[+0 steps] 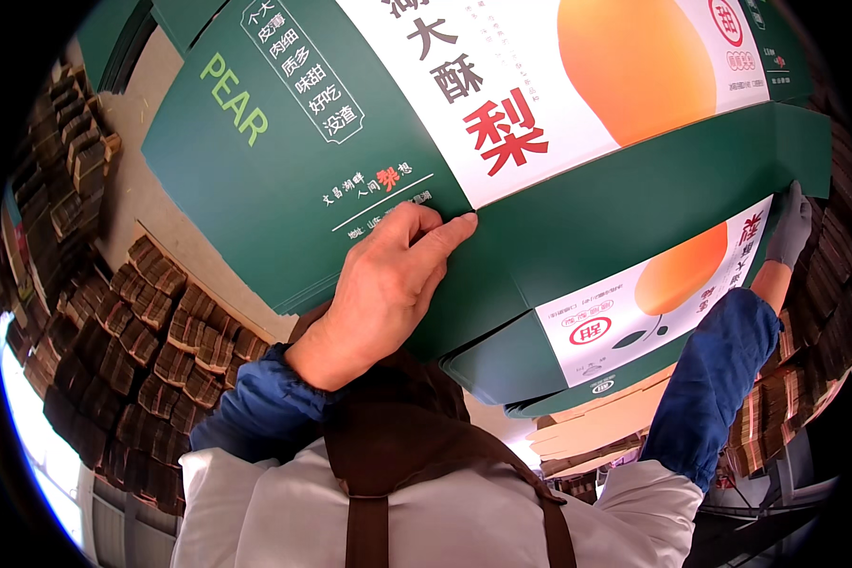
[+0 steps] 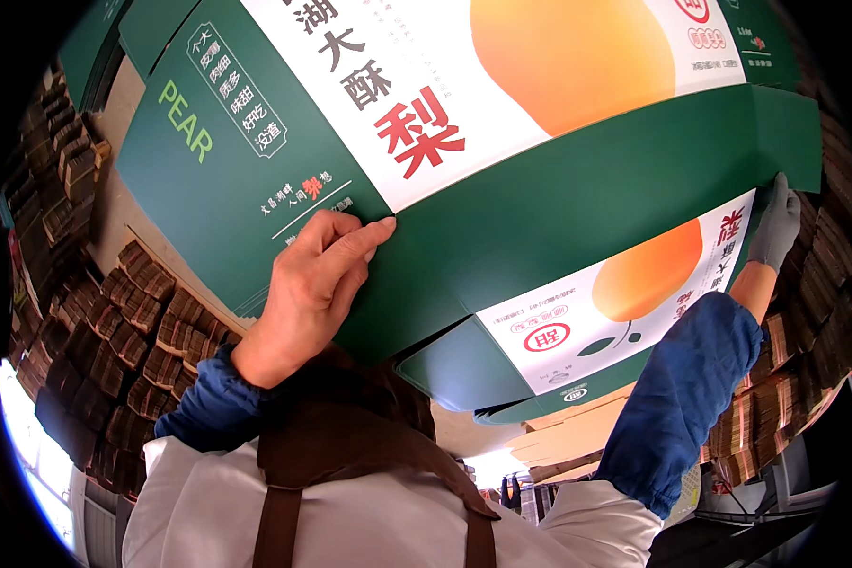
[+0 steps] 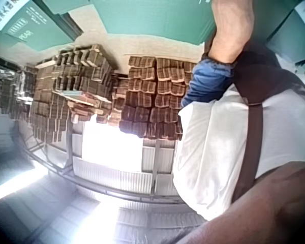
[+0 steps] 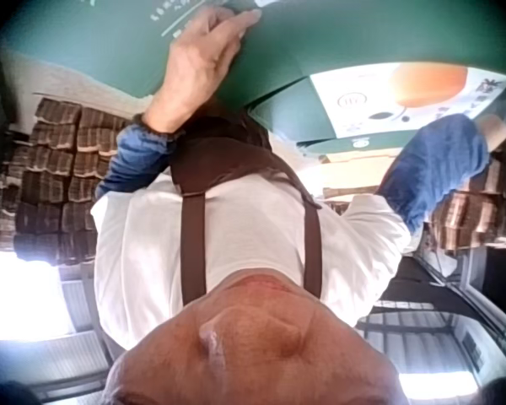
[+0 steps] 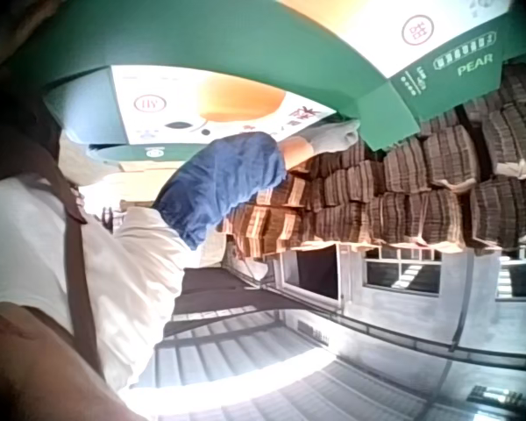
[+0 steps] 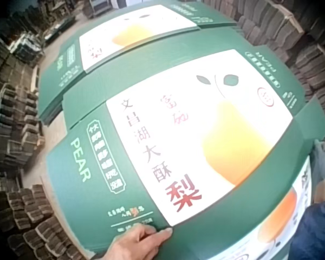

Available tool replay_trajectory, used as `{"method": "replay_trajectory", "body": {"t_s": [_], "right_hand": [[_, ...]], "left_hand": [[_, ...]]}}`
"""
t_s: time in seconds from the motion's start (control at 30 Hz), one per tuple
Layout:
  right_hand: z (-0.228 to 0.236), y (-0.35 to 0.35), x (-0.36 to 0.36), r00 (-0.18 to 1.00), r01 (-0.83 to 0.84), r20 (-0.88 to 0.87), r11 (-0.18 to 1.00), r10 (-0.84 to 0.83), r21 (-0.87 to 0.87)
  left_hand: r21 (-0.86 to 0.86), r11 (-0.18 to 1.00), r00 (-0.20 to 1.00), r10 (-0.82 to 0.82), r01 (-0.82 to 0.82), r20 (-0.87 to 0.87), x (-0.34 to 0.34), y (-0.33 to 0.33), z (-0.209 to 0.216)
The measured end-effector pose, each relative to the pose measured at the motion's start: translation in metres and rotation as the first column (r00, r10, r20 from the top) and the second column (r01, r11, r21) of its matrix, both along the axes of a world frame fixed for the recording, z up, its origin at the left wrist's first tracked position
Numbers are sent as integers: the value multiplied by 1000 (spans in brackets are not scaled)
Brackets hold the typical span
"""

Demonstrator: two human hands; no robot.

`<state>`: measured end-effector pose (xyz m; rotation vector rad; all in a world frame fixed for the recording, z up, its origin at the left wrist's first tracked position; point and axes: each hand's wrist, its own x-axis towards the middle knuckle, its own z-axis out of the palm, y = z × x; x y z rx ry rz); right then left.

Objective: The person repeatedly folds flat cardboard sheets into green pear-branded boxes. They pick up a sheet, fold the sides to form the box shape, and place the finished box onto a growing stack. The process is continuous and repetitive throughout the clip.

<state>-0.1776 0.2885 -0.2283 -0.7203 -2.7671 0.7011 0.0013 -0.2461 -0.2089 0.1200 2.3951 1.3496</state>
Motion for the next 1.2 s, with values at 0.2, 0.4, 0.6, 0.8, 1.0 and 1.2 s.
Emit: {"method": "replay_trajectory", "body": {"t_s": [0.2,0.4,0.6,0.8,1.0,1.2], "right_hand": [[-12,38,4,986,-66,161,975,32,210],[3,-13,7,997,74,3,996,-74,43],[11,-18,9,995,101,-4,993,-101,-69],[8,-14,12,993,114,25,987,-112,-110],[9,-13,12,996,90,-8,980,-93,-177],[10,-18,8,994,108,1,983,-109,-152]], "left_hand": [[-129,988,993,-89,79,-72,-5,5,5],[-123,988,992,-99,89,-76,-8,10,7],[-107,988,991,-119,113,-55,-11,9,5],[-99,989,993,-117,114,-31,-12,8,6],[-93,988,991,-124,119,-47,-13,8,5],[-88,990,992,-118,115,-36,-12,9,5]]}}
